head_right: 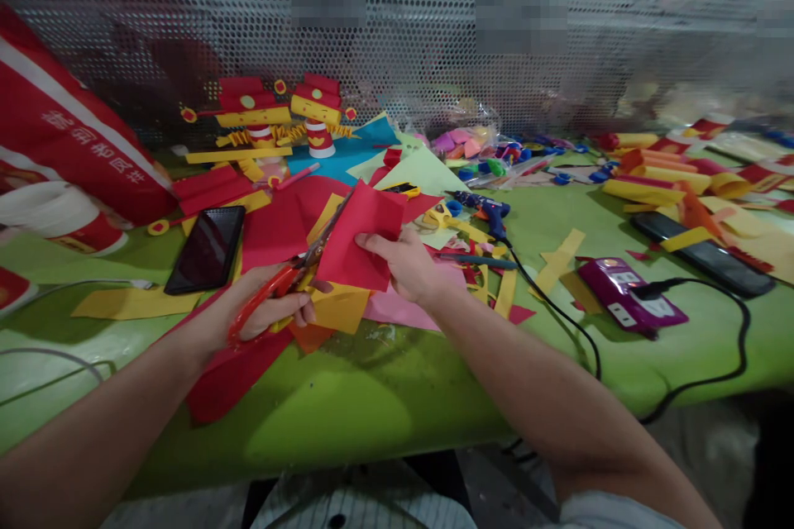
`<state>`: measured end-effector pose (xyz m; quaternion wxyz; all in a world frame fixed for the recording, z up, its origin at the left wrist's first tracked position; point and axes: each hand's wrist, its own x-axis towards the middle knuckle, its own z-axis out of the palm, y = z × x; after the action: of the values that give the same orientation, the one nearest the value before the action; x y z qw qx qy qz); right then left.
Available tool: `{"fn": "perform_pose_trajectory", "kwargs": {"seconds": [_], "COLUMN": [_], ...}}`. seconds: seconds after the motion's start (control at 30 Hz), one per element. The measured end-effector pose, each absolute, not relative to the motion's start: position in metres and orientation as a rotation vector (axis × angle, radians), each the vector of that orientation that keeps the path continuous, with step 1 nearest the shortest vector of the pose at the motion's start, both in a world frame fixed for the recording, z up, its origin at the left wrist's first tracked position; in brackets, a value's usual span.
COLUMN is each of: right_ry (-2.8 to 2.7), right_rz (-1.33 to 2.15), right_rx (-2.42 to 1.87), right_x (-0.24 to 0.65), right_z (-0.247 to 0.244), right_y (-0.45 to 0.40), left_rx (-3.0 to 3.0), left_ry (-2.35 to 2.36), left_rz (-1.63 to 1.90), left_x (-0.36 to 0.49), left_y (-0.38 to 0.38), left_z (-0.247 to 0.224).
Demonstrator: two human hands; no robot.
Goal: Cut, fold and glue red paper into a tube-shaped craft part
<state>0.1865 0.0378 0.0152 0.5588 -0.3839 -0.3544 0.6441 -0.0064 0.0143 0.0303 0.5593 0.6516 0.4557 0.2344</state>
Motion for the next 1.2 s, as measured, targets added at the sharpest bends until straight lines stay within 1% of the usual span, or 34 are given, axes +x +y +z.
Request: {"fn": "perform_pose_trajectory", "kwargs": {"seconds": [0.13,0.3,0.37,0.47,0.57,0.83,1.03,1.2], "right_ry": [-0.888,-0.924,-1.019,-1.196,-1.258,-1.261,-1.438,-1.629], "right_rz": [1.385,0.976,0.890,0.921,0.969,0.745,0.714,0.730], "right_rx": [-0.924,-0.883,-0.877,-0.882,-0.886,-0.984,-1.090,-1.054], "right_x": [0.193,0.216,0.223,0.225,0.222,0.225,0.221,0.220], "right_z": [0.014,0.020,0.022,0.023,0.022,0.018,0.022,0.030], "right_y": [0.044,0.061,0.065,0.066,0.064,0.065,0.059,0.050], "left_rx": [1.534,1.480,1.469,1.462,1.439,1.404,1.446,1.519], "left_ry": [1.096,1.085,1.081,1.078,1.089,1.097,1.122,1.094], "left_rz": [0.522,0.494,0.482,0.486,0.486,0.486,0.466,0.446], "left_x": [-0.009,-0.007,-0.006,-0.004,-0.003,-0.003,-0.004,-0.008], "left_y": [0.015,0.013,0.011,0.010,0.009,0.010,0.011,0.013], "left_z": [0.034,0.037,0.038,0.039,0.040,0.042,0.040,0.036]}}
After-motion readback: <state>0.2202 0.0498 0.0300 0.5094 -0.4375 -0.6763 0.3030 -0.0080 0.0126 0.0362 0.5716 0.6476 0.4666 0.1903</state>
